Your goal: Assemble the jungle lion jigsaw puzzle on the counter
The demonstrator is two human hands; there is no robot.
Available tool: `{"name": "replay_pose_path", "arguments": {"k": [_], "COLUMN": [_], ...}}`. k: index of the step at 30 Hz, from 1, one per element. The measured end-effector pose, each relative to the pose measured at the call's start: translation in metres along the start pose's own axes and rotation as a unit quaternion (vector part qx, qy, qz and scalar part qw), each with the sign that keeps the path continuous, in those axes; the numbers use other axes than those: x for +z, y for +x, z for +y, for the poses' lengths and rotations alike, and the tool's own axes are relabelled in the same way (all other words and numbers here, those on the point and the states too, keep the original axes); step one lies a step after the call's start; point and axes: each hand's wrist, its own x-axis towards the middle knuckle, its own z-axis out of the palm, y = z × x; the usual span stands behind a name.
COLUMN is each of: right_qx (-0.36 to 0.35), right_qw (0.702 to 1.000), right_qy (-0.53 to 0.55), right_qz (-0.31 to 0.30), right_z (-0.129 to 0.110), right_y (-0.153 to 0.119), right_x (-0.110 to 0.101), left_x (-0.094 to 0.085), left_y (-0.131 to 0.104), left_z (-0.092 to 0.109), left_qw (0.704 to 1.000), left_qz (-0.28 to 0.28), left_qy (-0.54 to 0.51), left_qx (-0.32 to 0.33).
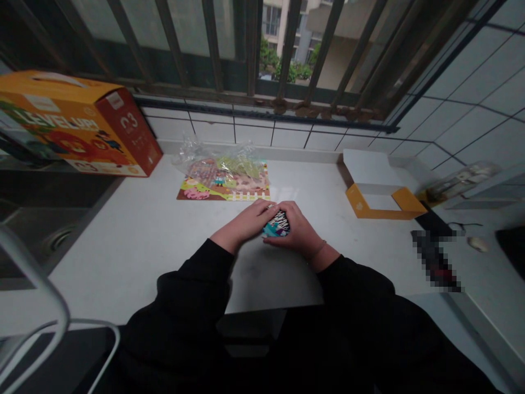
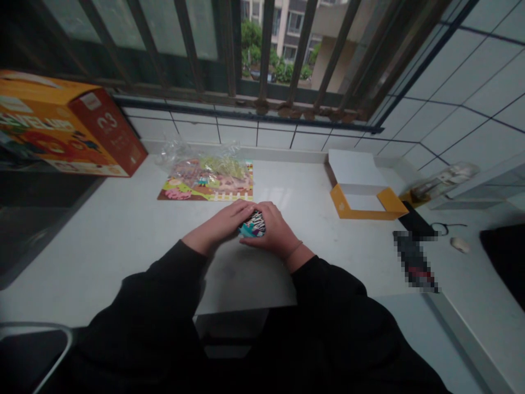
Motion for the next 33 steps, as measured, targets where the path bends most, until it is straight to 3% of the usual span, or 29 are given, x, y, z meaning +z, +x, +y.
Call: {"name": "replay_pose_path", "arguments": {"k": [5,15,22,30,33], "right_qx": [-0.017,0.028,-0.001,0.029,0.049], "right_qw": [0.999,0.997,0.999,0.998,0.996], "right_qy": [-0.029,-0.060,-0.002,0.043,0.052], "right_qz": [0.022,0.033,0.035,-0.046,-0.048], "right_z": [-0.003,-0.006,-0.002,0.006,0.013], "right_y": [0.002,0.006,0.003,-0.014,-0.020], "right_x": [0.005,0.009,0.006,-0.011,-0.015], "left_x": [0.001,-0.011,-0.004,-0.001,0.000], "left_y": [-0.002,-0.005,-0.007,-0.007,-0.007], "left_z": [0.008,-0.005,0.007,0.006,0.006], "left_qw": [1.000,0.997,0.999,0.999,0.998], "left_qz": [-0.014,-0.062,-0.048,-0.041,-0.052], "left_qy": [0.001,-0.044,-0.015,0.020,0.034], "left_qx": [-0.012,-0.006,-0.008,0.021,0.019]}}
